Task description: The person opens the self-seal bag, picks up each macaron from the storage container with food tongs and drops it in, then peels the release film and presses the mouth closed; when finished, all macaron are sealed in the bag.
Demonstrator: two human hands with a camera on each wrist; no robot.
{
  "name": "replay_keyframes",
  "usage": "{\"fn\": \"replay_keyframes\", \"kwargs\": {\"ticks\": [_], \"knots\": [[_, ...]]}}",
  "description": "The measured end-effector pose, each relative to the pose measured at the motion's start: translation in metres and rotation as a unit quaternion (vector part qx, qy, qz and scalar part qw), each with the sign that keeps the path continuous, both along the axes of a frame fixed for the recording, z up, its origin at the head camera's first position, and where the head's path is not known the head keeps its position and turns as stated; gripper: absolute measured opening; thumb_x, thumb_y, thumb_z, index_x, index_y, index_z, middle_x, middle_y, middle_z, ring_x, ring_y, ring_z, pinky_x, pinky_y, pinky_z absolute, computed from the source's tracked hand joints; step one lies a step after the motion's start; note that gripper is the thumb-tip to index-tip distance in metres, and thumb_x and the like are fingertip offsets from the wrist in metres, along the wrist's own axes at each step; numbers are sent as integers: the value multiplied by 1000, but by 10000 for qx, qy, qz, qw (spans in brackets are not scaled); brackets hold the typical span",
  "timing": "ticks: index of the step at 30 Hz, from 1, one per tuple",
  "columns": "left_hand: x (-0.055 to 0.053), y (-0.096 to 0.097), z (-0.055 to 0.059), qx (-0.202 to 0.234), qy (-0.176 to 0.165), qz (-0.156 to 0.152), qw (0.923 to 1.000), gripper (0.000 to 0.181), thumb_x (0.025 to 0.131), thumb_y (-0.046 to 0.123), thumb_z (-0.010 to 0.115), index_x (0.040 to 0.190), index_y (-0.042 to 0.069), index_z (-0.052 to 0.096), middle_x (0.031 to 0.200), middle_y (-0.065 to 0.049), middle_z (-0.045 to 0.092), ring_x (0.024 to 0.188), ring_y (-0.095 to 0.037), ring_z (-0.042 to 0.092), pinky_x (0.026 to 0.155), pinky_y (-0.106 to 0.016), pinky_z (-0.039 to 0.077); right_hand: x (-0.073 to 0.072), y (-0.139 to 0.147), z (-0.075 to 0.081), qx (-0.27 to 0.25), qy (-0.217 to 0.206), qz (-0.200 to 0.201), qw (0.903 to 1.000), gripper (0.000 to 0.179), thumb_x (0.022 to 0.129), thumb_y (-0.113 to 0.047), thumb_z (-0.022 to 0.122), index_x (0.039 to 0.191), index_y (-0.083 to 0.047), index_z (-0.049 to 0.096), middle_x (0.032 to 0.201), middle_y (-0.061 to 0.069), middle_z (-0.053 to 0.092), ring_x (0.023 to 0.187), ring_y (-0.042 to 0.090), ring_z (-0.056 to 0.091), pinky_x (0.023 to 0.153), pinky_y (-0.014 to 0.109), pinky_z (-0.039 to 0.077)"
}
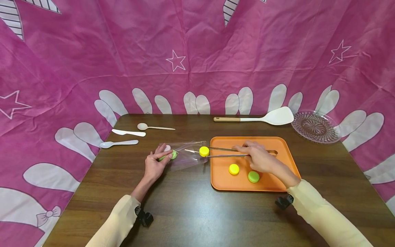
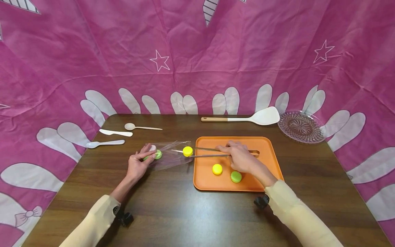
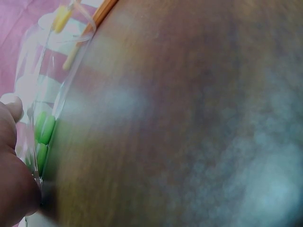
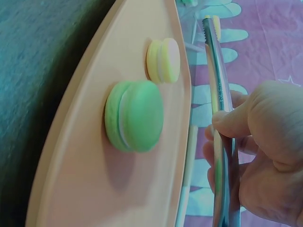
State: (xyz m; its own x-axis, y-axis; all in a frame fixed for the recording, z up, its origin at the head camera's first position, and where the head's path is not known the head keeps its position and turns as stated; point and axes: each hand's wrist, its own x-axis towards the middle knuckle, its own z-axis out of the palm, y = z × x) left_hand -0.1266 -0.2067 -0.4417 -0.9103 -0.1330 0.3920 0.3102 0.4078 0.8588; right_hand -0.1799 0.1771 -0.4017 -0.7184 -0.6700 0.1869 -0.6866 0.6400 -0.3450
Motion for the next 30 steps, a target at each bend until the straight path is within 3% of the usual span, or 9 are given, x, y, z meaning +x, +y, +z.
{"fn": "replay_keyframes", "kwargs": {"ticks": [21,30], "knots": [[1,0,2,-25,-51,16,10000,15,86,-11,70,99,-18,70,129,-37,53,132,-55,39,111,-69,10,-5,-49,-2,201,-189,329,9991,62,78,15,63,134,-12,65,94,3,56,82,24,52,67,37,36],[2,1,3,-81,-91,9,9999,16,86,-11,71,100,-18,69,129,-37,53,133,-55,38,111,-69,10,-10,-72,-6,264,-201,573,9978,57,84,14,61,134,-13,65,93,2,56,85,22,51,63,33,34]]}}
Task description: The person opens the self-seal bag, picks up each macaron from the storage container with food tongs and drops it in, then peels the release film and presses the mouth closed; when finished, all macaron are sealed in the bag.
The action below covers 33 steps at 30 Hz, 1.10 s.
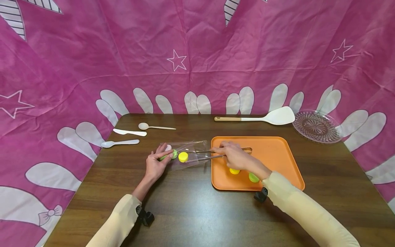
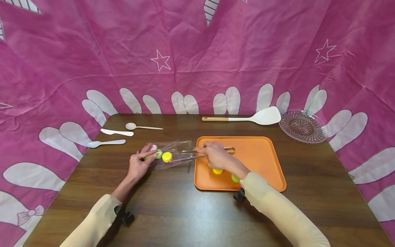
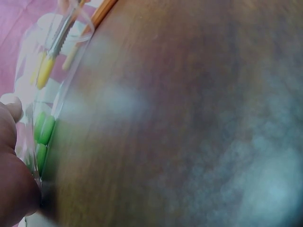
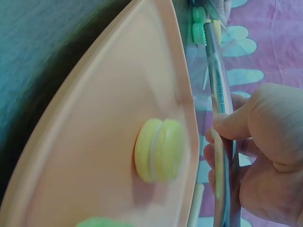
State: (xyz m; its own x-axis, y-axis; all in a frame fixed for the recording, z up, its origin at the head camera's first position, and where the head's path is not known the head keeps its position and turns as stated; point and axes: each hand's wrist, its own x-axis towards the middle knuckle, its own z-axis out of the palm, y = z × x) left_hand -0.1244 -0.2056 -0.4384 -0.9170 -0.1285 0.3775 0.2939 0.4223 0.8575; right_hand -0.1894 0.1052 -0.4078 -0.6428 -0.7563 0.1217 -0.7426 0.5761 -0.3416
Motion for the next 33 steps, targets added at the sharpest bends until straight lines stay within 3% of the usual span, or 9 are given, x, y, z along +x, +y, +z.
{"fn": "replay_keyframes", "kwargs": {"ticks": [9,15,22,26,29,33], "knots": [[0,0,-1,16,56,4,10000,15,86,-10,71,100,-17,70,129,-36,53,132,-55,39,111,-70,9,-1,-17,-3,27,-41,140,9999,49,89,4,69,134,-14,66,91,3,56,85,22,49,64,34,31],[0,0,-3,34,12,-7,10000,16,87,-9,71,101,-17,70,130,-36,53,133,-55,38,111,-70,8,0,-27,-4,201,-154,118,9996,54,88,8,63,136,-16,64,85,0,49,82,24,46,63,35,31],[1,1,-2,-18,68,0,10000,15,87,-9,71,99,-16,70,129,-36,53,132,-56,39,110,-71,9,1,-35,-6,378,-284,43,9989,54,91,5,63,139,-17,61,112,12,60,98,32,53,73,43,41],[0,1,-4,-20,103,8,9999,14,86,-9,72,99,-16,71,129,-36,54,132,-56,39,111,-70,9,0,-39,-6,453,-272,63,9986,54,91,5,63,140,-18,61,110,13,59,92,30,52,72,42,41],[-4,-1,-10,16,105,37,9999,14,86,-9,72,99,-15,72,129,-35,54,133,-55,39,111,-70,8,0,-41,-6,475,-284,90,9984,54,92,5,64,140,-19,61,104,9,58,86,27,50,69,38,38],[-15,-10,-31,60,129,81,9999,13,87,-4,74,99,-9,75,131,-29,57,135,-49,40,113,-66,8,0,-45,-7,478,-328,86,9983,56,90,6,65,140,-19,61,98,6,56,83,24,47,68,36,35]]}}
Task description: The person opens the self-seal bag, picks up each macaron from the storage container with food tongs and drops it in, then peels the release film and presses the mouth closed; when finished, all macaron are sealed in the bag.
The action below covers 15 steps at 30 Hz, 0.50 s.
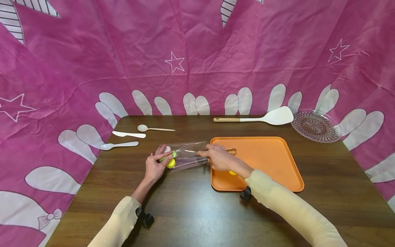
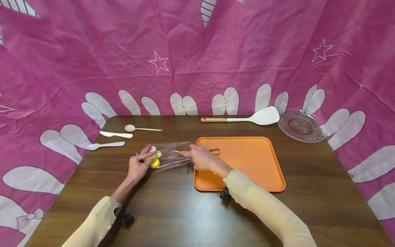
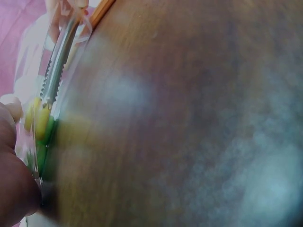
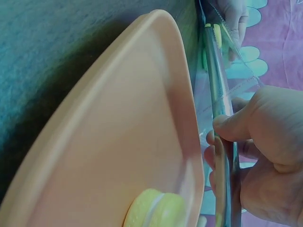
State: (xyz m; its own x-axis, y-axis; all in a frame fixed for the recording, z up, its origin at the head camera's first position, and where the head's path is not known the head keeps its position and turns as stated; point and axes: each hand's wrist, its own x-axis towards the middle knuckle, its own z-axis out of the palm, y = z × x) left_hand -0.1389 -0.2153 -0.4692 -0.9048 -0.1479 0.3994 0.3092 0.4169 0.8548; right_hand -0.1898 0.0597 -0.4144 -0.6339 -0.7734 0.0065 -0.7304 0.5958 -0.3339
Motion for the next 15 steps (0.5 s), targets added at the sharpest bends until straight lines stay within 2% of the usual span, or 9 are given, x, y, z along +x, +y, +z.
{"fn": "replay_keyframes", "kwargs": {"ticks": [2,4,15], "knots": [[-4,-4,-8,12,-6,8,10000,13,87,-2,75,99,-7,76,131,-25,58,136,-46,41,114,-65,8,0,-2,0,5,4,-24,10000,56,89,7,65,139,-19,62,97,5,55,82,25,47,67,36,34],[-6,-6,-11,14,-43,5,10000,13,87,-1,75,99,-6,76,132,-23,58,137,-44,41,115,-64,8,1,-4,0,21,9,-51,10000,57,89,7,65,139,-20,62,98,6,55,82,24,47,68,36,35],[-6,-6,-10,-36,-66,57,10000,13,86,-2,77,97,-6,77,132,-23,59,136,-44,41,115,-63,9,2,-10,-5,166,39,-150,9997,60,89,5,68,141,-24,60,94,2,52,78,22,45,69,36,35]]}}
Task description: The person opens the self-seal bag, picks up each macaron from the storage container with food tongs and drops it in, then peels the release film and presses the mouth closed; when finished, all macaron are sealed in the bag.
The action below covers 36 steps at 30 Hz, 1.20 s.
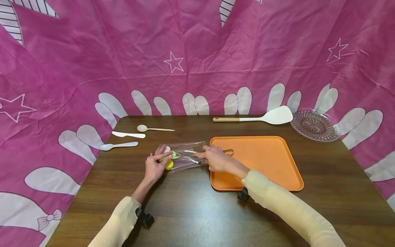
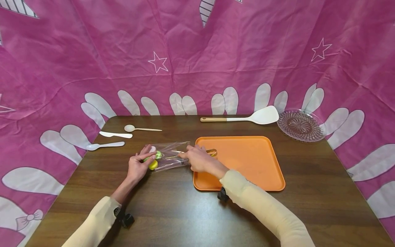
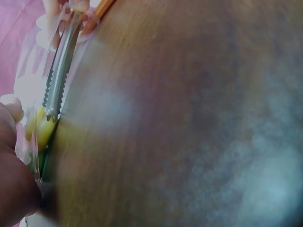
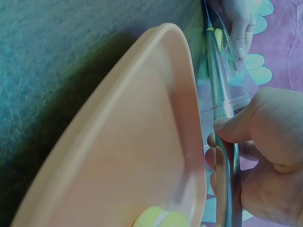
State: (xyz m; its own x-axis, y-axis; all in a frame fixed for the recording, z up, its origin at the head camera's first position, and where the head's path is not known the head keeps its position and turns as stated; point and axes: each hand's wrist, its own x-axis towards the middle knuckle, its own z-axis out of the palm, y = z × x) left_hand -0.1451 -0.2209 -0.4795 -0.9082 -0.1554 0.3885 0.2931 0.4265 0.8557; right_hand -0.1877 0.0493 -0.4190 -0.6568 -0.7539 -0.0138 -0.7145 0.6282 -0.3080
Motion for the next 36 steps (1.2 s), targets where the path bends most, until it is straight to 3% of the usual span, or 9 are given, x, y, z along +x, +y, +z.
{"fn": "replay_keyframes", "kwargs": {"ticks": [6,17,25,31,36], "knots": [[-1,1,-1,71,134,-35,9999,13,85,-3,77,96,-9,75,130,-27,58,135,-48,42,113,-66,9,0,0,0,10,-7,14,10000,60,90,4,67,142,-24,59,96,2,52,78,23,45,69,36,34],[0,1,0,-3,-23,1,10000,11,86,-2,76,97,-5,77,132,-23,59,136,-44,42,115,-63,9,2,12,10,77,21,26,10000,59,90,5,64,143,-20,58,103,9,56,85,27,46,73,39,37],[2,1,-1,54,-11,3,10000,11,86,-3,76,96,-7,76,131,-25,58,136,-45,41,114,-65,8,6,35,14,-242,64,79,9997,54,90,4,66,139,-18,61,97,3,55,86,25,46,71,37,35],[12,11,20,72,125,-77,9999,11,85,-9,73,96,-14,73,127,-35,56,133,-54,39,111,-70,7,7,58,18,-484,205,55,9986,57,87,11,61,139,-13,61,97,4,56,86,24,49,67,36,35],[19,17,38,46,10,-108,9999,12,86,-12,70,97,-17,71,127,-37,55,132,-56,39,111,-70,9,10,79,21,-390,56,-164,9991,62,86,11,61,143,-12,56,105,7,56,91,27,49,69,36,35]]}}
